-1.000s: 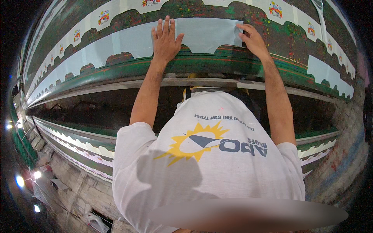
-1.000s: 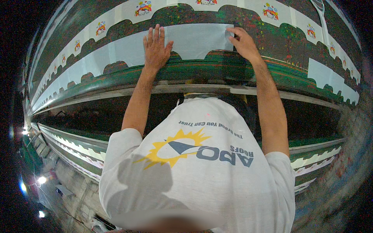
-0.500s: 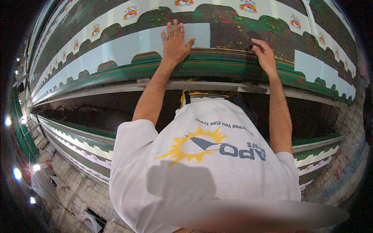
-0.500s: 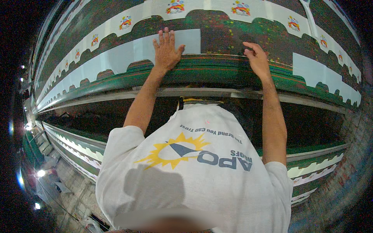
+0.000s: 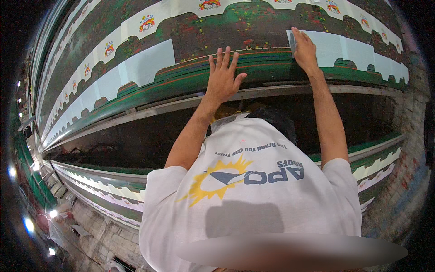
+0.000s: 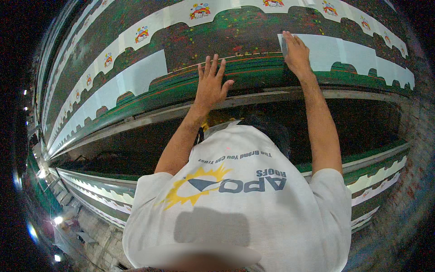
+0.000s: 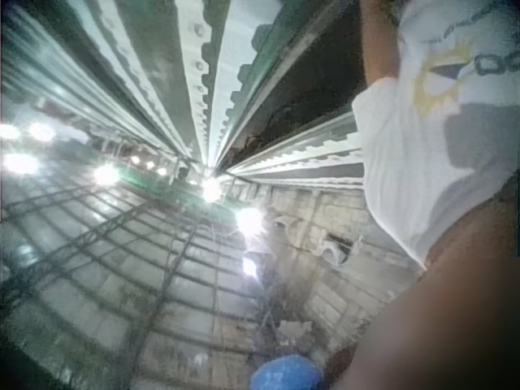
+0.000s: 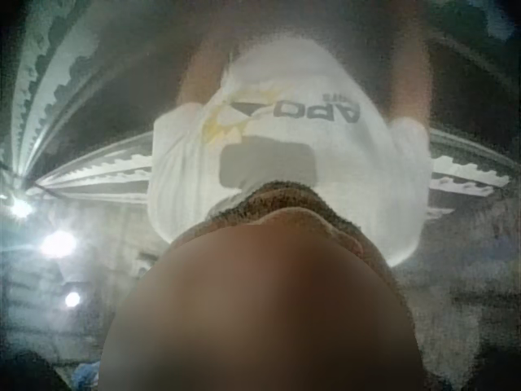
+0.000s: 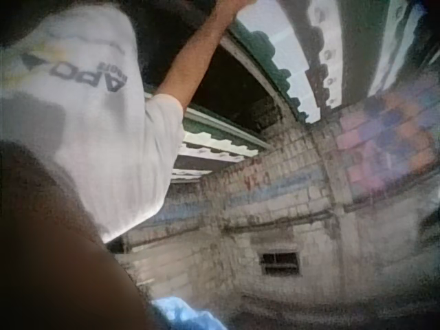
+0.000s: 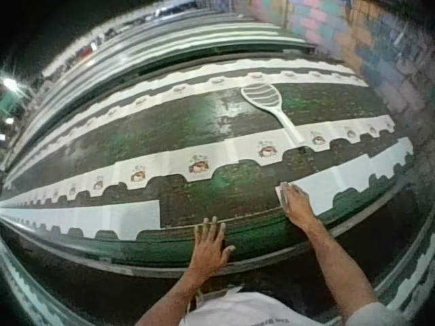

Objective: The person aligns and smooths a strip of patterned wallpaper onto a curved green surface. They repeatedly press and adjust the paper with both hands to ensure it adheres evenly along the edge.

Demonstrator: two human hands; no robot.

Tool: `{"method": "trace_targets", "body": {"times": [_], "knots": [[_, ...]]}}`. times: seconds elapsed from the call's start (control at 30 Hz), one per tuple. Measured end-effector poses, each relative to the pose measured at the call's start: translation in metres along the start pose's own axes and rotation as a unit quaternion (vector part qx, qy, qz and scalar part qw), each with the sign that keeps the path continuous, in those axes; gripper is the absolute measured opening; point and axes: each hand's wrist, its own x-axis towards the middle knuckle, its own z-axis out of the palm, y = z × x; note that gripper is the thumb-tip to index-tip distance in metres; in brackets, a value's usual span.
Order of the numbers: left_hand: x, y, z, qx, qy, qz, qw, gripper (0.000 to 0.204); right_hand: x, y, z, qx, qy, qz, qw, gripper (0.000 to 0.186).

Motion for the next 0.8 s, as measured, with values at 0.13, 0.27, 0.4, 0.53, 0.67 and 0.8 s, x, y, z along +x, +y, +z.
{"method": "trace_targets", "body": {"times": [0.13, 0.27, 0.4, 0.53, 0.67, 0.8], "knots": [[-0.004, 0.027, -0.007, -0.057, 0.026, 0.005, 0.998, 0.07, 0.004, 0.013, -0.001, -0.005, 0.01, -0.021, 1.0, 0.055], [-0.003, 0.038, -0.014, -0.059, 0.038, -0.007, 0.998, 0.06, 0.024, 0.023, -0.003, 0.005, 0.0, -0.048, 0.999, 0.036], [0.003, 0.049, -0.016, -0.175, 0.063, -0.053, 0.981, 0.051, 0.032, 0.019, -0.012, 0.032, -0.028, -0.085, 0.995, 0.021], [0.019, 0.061, -0.018, -0.242, 0.091, -0.108, 0.96, 0.05, 0.028, -0.028, -0.021, 0.192, -0.031, -0.162, 0.967, 0.021], [0.035, 0.066, -0.022, -0.341, 0.118, -0.178, 0.915, 0.048, 0.017, -0.095, -0.028, 0.366, -0.06, -0.162, 0.914, 0.024], [0.035, 0.054, -0.031, -0.427, 0.125, -0.255, 0.858, 0.033, 0.021, -0.13, -0.034, 0.466, -0.107, -0.13, 0.869, 0.022]]}}
